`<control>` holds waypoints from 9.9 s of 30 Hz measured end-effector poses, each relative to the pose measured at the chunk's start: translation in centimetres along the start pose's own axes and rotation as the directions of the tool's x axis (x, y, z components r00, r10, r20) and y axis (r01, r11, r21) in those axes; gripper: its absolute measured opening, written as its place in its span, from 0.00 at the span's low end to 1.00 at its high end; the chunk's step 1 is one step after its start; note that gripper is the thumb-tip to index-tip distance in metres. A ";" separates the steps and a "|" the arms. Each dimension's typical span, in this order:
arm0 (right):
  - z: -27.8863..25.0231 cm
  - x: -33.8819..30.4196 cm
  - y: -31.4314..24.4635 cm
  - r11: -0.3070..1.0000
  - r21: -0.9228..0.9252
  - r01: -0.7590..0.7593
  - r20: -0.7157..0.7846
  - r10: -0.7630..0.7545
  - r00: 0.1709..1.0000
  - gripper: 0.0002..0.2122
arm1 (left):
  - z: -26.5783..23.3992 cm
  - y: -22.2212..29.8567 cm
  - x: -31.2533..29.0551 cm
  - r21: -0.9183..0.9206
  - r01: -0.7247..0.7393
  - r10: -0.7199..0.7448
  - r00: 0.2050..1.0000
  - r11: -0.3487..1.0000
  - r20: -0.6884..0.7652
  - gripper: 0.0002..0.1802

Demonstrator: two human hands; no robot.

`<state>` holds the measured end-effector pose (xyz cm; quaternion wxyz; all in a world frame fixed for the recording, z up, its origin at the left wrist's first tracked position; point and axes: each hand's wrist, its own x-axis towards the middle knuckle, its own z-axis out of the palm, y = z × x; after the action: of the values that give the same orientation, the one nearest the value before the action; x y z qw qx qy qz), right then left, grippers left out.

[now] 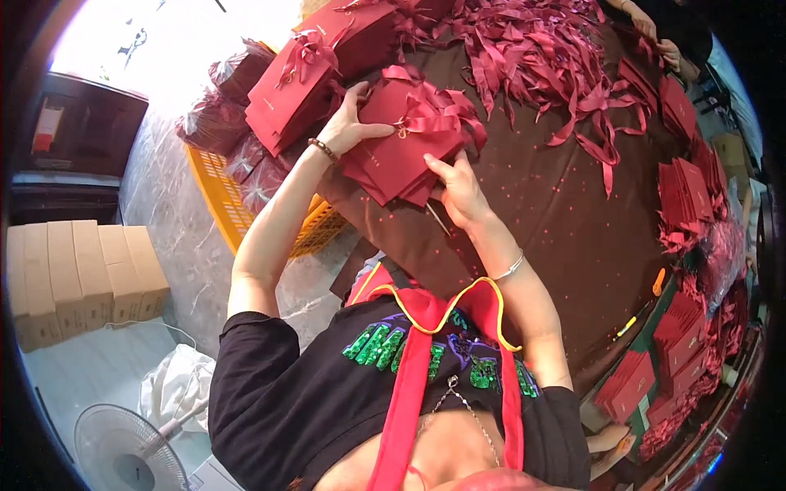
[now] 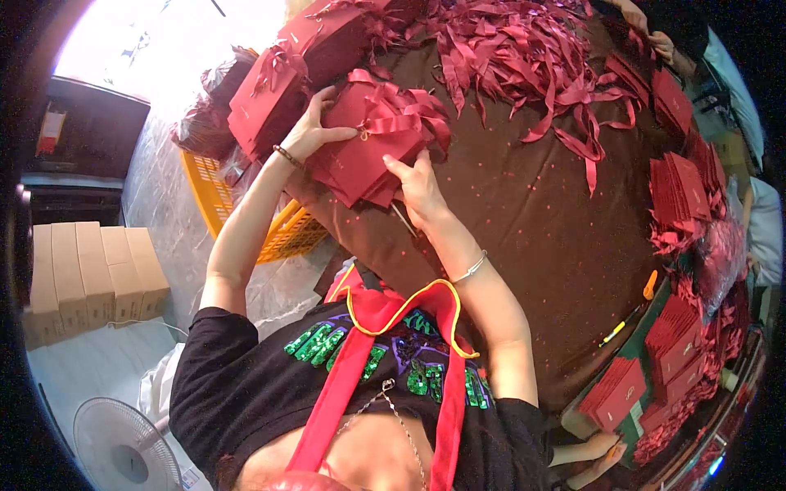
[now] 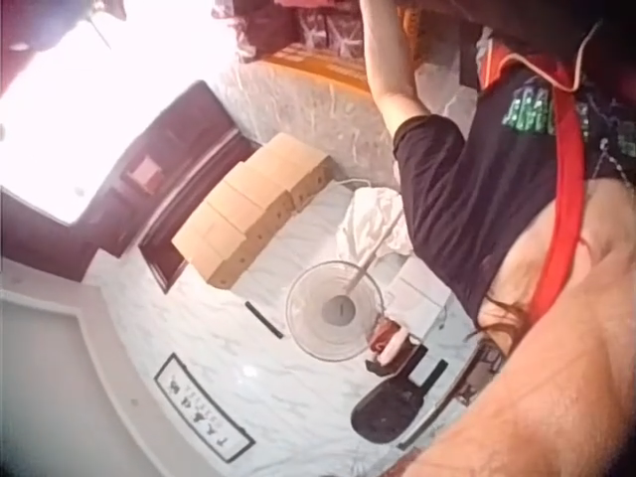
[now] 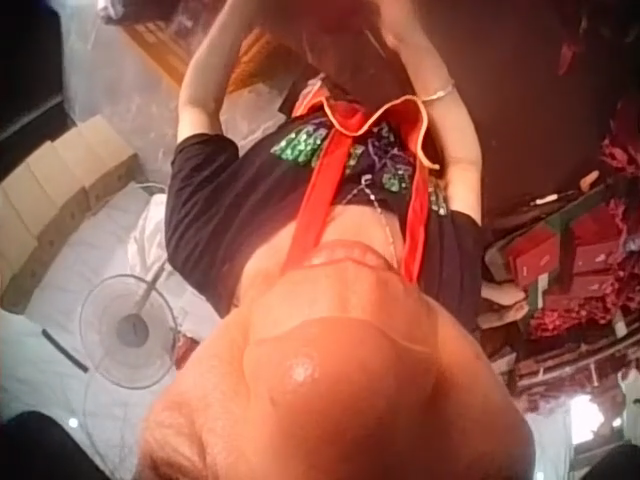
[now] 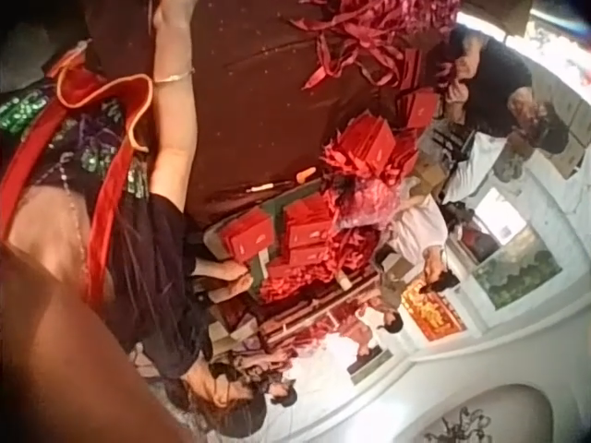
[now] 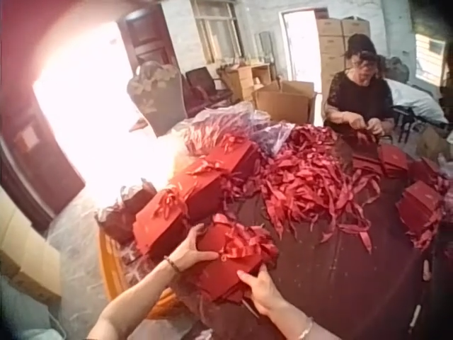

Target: The person threads ribbons through red gift bags by hand, then stacks the completed bags.

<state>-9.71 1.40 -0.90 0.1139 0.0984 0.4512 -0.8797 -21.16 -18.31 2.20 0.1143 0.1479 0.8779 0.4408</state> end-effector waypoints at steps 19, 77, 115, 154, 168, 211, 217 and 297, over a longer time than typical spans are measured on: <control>2.2 -2.8 -0.5 0.999 0.045 0.031 -0.139 -0.024 0.990 0.25 | -0.9 3.1 -2.0 -0.474 0.122 0.023 0.957 0.872 0.288 0.37; 1.3 1.4 -4.5 0.725 -0.470 0.504 0.311 -0.398 0.863 0.46 | 1.4 0.0 -7.0 -0.767 -0.293 0.255 0.951 0.571 -0.173 0.78; 1.6 -0.3 -12.4 -0.070 -0.866 0.495 0.495 -0.253 0.831 0.10 | 1.1 1.0 -4.7 -0.274 -0.298 0.292 0.954 0.915 -0.061 0.35; -2.4 -1.7 -5.5 0.640 -0.556 0.530 0.272 -0.463 0.844 0.55 | 6.0 1.8 -4.5 -0.463 -0.457 0.344 0.886 0.760 -0.310 0.48; -3.1 -0.8 -5.3 0.482 -0.654 0.583 0.382 -0.454 0.805 0.45 | 8.0 2.1 -9.1 -0.035 -0.398 0.274 0.688 0.917 -0.672 0.30; 9.6 1.6 -16.5 0.244 -0.797 0.552 0.585 0.083 0.807 0.11 | -1.7 6.4 -9.9 -0.180 -0.299 0.116 0.753 0.937 -0.647 0.51; 12.0 4.3 -13.7 0.560 -0.703 0.439 0.572 0.077 0.817 0.15 | -4.1 2.8 -11.1 -0.825 -0.459 -0.014 0.871 0.329 -0.490 0.33; 3.3 8.0 -11.1 0.476 -0.621 0.623 0.371 -0.521 0.769 0.32 | -0.8 -2.2 -7.6 -0.571 -0.333 0.186 0.935 0.750 -0.301 0.58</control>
<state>-20.74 4.09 7.34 -0.1285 -0.1680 0.7530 -0.6231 -14.71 -22.89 1.43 -0.0070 0.1730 0.6643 0.7271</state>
